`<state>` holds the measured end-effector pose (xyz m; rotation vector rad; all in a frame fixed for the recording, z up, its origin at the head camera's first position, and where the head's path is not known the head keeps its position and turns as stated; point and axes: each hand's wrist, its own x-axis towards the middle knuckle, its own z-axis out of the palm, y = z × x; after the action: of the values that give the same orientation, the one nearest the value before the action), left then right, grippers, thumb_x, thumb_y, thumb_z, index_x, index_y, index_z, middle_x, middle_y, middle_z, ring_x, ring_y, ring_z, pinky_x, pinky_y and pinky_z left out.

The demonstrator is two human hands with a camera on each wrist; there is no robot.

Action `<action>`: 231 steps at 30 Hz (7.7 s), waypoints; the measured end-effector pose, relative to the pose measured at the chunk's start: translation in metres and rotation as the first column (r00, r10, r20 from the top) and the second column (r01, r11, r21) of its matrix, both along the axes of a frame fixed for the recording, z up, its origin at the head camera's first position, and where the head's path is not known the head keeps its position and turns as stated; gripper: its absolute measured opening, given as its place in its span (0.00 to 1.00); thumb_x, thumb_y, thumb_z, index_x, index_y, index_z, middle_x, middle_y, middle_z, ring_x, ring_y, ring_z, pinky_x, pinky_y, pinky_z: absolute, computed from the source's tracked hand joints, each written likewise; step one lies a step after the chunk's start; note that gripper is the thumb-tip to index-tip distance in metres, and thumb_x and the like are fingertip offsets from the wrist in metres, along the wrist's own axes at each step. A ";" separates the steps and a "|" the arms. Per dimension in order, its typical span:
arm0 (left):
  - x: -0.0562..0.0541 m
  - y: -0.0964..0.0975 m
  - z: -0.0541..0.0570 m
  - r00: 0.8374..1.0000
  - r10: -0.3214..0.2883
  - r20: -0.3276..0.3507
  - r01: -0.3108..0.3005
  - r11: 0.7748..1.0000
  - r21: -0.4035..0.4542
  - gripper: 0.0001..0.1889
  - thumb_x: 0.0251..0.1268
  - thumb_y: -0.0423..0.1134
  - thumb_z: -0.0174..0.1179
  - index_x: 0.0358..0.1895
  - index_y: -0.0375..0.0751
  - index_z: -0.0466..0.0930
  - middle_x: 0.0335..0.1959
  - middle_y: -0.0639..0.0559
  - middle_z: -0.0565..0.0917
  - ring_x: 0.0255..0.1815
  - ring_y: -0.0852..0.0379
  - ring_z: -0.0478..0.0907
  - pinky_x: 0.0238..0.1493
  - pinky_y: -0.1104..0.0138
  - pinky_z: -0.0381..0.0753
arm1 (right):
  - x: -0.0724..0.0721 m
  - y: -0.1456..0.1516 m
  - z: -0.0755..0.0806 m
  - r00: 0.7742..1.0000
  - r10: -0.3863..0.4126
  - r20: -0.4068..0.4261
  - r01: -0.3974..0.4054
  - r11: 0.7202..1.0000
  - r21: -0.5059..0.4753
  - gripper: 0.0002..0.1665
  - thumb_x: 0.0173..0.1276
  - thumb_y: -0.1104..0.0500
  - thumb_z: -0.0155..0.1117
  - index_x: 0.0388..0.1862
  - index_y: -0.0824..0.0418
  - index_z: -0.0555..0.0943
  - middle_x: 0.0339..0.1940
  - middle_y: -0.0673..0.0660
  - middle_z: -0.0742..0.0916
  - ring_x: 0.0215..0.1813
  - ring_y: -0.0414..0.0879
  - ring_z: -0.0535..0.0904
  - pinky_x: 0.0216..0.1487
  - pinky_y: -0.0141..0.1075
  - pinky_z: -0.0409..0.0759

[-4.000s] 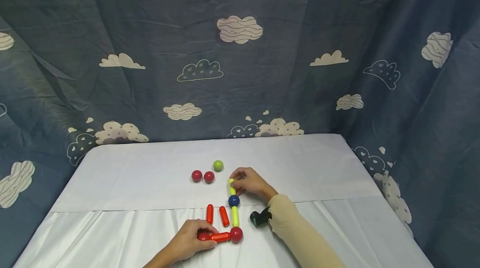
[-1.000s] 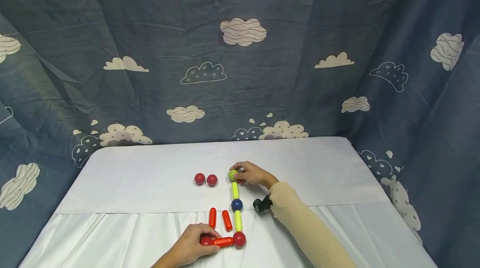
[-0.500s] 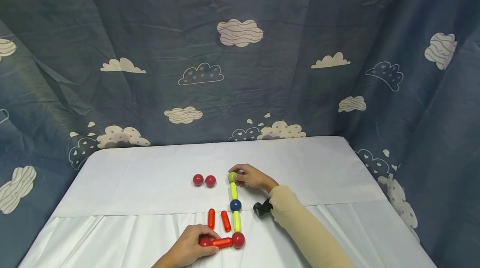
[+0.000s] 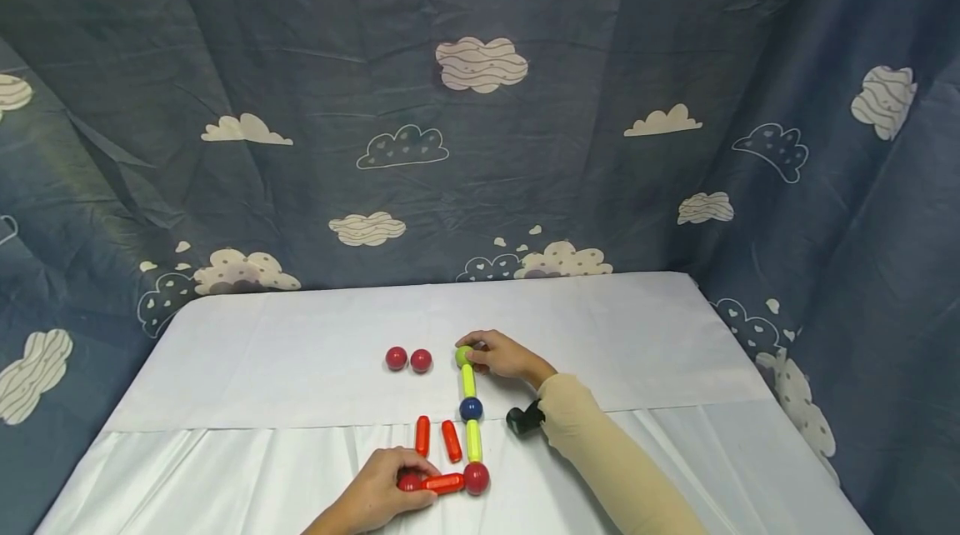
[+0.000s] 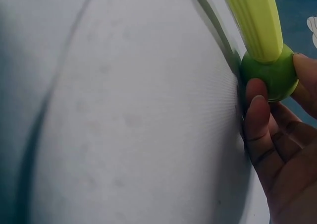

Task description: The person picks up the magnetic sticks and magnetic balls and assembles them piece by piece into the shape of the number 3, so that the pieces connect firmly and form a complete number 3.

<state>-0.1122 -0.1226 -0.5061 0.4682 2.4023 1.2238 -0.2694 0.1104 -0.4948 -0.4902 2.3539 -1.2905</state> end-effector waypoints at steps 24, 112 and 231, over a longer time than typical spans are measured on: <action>-0.001 0.000 0.000 1.000 0.006 0.028 -0.006 1.000 -0.001 0.10 0.53 0.44 0.72 0.39 0.51 0.86 0.38 0.58 0.79 0.39 0.56 0.69 0.40 0.67 0.70 | 0.009 0.005 -0.002 0.989 -0.143 0.039 0.145 0.989 -0.032 0.26 0.68 0.61 0.61 0.64 0.65 0.71 0.50 0.59 0.79 0.36 0.44 0.79 0.38 0.36 0.78; -0.039 0.003 0.017 0.956 0.237 -0.172 -0.275 0.928 -0.252 0.10 0.48 0.43 0.72 0.26 0.46 0.79 0.17 0.58 0.73 0.19 0.61 0.68 0.22 0.68 0.64 | 0.045 -0.013 -0.009 0.826 -0.455 0.333 0.523 0.839 -0.149 0.15 0.53 0.66 0.75 0.40 0.68 0.83 0.29 0.56 0.87 0.26 0.42 0.83 0.30 0.35 0.82; -0.143 -0.002 0.029 0.941 -0.086 -0.329 -0.061 0.910 -0.410 0.20 0.41 0.46 0.78 0.37 0.48 0.80 0.34 0.55 0.78 0.39 0.56 0.70 0.49 0.55 0.66 | 0.046 -0.006 -0.011 0.829 -0.466 0.309 0.527 0.835 -0.156 0.17 0.52 0.64 0.76 0.40 0.69 0.83 0.30 0.56 0.87 0.28 0.42 0.83 0.31 0.35 0.82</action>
<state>-0.2554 -0.1242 -0.4775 0.5959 2.8462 0.6232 -0.2238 0.1048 -0.5061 0.2574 2.1854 -1.7554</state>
